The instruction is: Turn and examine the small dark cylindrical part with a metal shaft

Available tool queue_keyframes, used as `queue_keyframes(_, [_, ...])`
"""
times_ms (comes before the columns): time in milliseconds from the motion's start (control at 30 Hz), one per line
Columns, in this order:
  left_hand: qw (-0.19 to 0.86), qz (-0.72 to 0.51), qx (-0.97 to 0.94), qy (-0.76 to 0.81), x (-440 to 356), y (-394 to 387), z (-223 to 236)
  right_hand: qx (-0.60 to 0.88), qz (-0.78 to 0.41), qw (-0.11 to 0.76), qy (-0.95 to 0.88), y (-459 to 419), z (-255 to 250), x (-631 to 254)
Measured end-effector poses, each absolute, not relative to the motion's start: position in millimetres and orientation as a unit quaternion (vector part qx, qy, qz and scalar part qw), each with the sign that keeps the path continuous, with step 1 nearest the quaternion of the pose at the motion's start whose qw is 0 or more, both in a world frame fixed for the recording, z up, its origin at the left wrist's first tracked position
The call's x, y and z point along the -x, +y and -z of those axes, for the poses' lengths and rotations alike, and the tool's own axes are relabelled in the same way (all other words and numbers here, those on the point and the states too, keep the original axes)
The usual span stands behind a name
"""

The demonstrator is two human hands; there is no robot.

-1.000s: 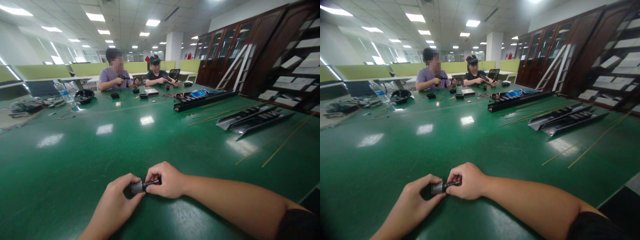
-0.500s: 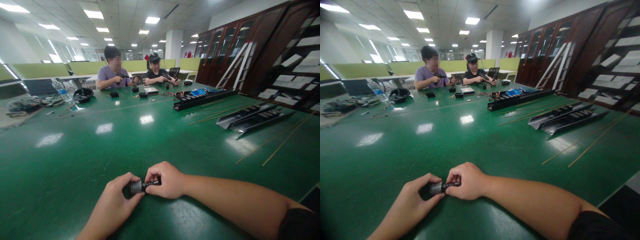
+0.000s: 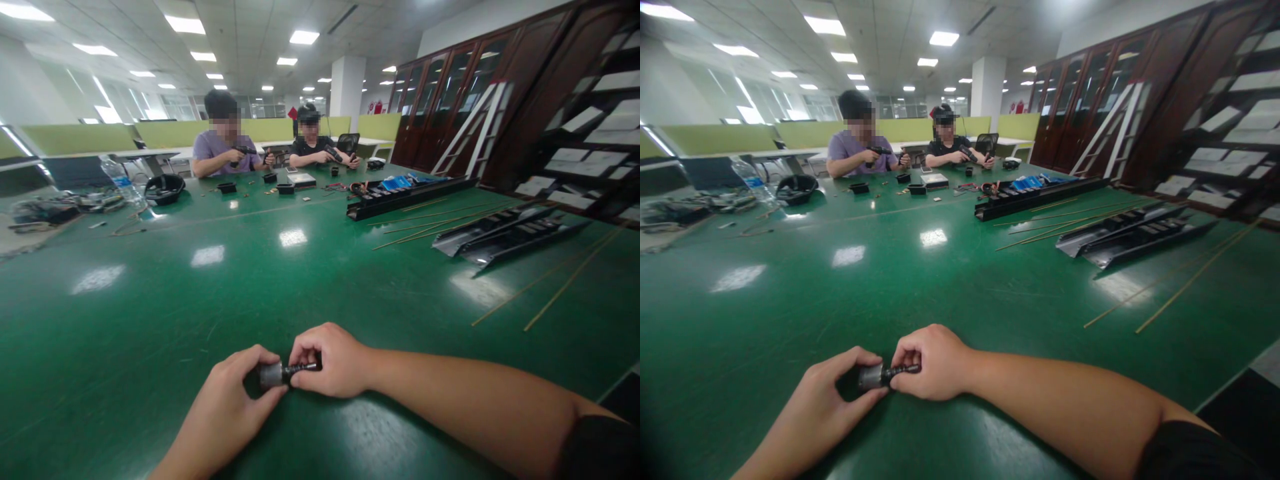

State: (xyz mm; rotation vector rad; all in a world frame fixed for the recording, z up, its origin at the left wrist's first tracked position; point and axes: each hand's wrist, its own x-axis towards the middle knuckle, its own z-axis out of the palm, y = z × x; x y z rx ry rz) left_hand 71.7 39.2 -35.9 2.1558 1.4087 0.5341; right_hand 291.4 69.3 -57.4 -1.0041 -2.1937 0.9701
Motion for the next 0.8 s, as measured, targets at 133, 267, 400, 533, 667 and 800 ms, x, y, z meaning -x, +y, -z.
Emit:
queue_keyframes(133, [0.257, -0.199, -0.793, 0.516, -72.4, 38.9, 34.4, 0.372, -0.361, 0.266, -0.813, 69.7, 57.1, -291.2])
queue_keyframes(267, [0.259, -0.2, -0.794, 0.513, -71.8, 39.2, 35.7, 0.373, -0.359, 0.265, -0.814, 69.9, 57.1, -290.8])
queue_keyframes(400, [0.255, -0.202, -0.796, 0.511, -70.8, 39.3, 37.1, 0.375, -0.359, 0.263, -0.813, 69.7, 56.0, -290.4])
queue_keyframes(533, [0.253, -0.199, -0.797, 0.512, -71.2, 39.1, 36.0, 0.376, -0.36, 0.264, -0.812, 69.7, 55.7, -290.4])
queue_keyframes(667, [0.255, -0.197, -0.797, 0.511, -71.8, 39.2, 35.1, 0.376, -0.367, 0.265, -0.808, 69.8, 56.6, -290.8])
queue_keyframes(800, [0.246, -0.211, -0.798, 0.508, -71.3, 39.8, 35.1, 0.379, -0.381, 0.263, -0.801, 69.6, 56.4, -290.9])
